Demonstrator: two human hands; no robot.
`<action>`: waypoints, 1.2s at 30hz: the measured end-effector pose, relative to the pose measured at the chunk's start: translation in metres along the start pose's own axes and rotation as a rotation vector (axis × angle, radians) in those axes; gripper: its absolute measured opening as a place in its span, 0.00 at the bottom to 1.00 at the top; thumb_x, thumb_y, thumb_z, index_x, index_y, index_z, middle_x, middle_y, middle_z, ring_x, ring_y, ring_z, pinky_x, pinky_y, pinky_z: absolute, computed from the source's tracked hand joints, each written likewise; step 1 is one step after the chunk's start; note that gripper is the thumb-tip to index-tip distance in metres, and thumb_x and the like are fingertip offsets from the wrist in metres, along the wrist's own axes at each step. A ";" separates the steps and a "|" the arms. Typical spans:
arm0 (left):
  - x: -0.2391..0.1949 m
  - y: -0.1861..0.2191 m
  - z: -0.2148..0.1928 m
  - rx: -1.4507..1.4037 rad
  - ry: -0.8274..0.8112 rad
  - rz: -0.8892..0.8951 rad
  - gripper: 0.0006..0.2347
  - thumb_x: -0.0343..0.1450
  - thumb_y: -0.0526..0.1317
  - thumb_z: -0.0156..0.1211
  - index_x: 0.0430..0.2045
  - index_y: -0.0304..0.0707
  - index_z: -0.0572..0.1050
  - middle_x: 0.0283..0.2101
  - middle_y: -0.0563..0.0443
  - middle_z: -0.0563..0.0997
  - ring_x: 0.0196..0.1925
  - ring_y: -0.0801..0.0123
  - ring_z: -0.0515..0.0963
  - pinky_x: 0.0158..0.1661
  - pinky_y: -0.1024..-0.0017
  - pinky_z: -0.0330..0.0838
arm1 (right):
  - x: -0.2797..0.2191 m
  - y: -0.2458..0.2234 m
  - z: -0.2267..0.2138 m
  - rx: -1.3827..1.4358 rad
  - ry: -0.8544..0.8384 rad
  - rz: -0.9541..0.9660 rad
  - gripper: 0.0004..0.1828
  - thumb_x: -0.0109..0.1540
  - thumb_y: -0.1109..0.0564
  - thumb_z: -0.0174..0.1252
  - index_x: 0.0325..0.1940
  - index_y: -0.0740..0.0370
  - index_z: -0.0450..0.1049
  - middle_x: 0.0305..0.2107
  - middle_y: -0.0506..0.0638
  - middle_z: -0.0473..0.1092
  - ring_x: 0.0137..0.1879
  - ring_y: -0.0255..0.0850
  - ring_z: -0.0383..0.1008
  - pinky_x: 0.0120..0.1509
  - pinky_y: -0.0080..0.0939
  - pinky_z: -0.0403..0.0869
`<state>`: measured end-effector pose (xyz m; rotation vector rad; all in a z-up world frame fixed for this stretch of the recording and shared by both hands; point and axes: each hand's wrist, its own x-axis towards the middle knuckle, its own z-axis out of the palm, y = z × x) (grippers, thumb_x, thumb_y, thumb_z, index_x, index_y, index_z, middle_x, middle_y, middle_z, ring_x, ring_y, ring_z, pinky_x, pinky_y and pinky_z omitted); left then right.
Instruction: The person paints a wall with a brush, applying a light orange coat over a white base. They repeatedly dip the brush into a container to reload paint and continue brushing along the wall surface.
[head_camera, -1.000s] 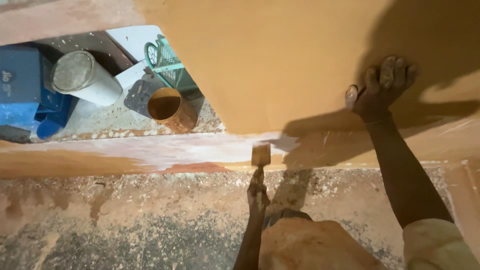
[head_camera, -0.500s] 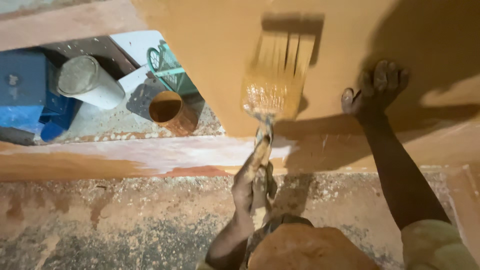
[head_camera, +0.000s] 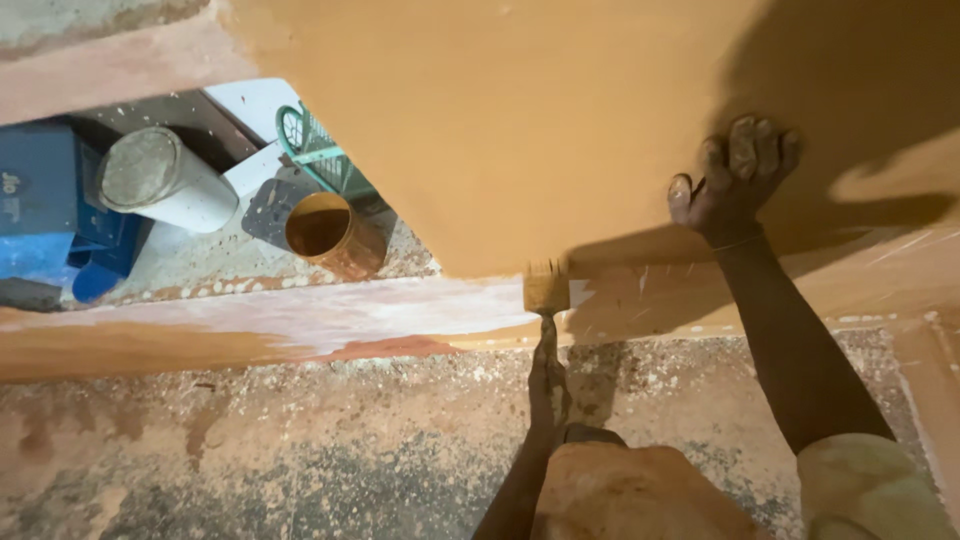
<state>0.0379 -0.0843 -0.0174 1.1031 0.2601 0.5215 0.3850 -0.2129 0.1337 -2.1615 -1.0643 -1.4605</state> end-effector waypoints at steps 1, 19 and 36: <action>-0.005 -0.009 -0.005 -0.051 0.015 -0.070 0.21 0.83 0.40 0.34 0.74 0.37 0.55 0.78 0.52 0.57 0.28 0.90 0.59 0.30 0.87 0.58 | 0.002 0.000 0.001 0.007 0.037 -0.026 0.25 0.70 0.41 0.50 0.59 0.64 0.69 0.64 0.65 0.61 0.74 0.59 0.53 0.78 0.72 0.50; 0.084 0.087 0.043 -0.473 -0.521 0.083 0.22 0.80 0.46 0.51 0.69 0.35 0.64 0.72 0.42 0.70 0.35 0.83 0.82 0.31 0.79 0.77 | 0.016 -0.006 -0.003 -0.044 0.014 0.003 0.26 0.68 0.39 0.50 0.53 0.64 0.72 0.62 0.62 0.61 0.71 0.59 0.56 0.76 0.72 0.54; -0.013 -0.062 0.026 -0.109 -0.013 -0.284 0.25 0.81 0.46 0.47 0.75 0.35 0.59 0.37 0.46 0.76 0.21 0.83 0.64 0.17 0.83 0.61 | 0.015 -0.008 -0.001 -0.001 0.117 -0.064 0.29 0.71 0.43 0.48 0.71 0.62 0.62 0.65 0.64 0.61 0.73 0.60 0.55 0.77 0.72 0.52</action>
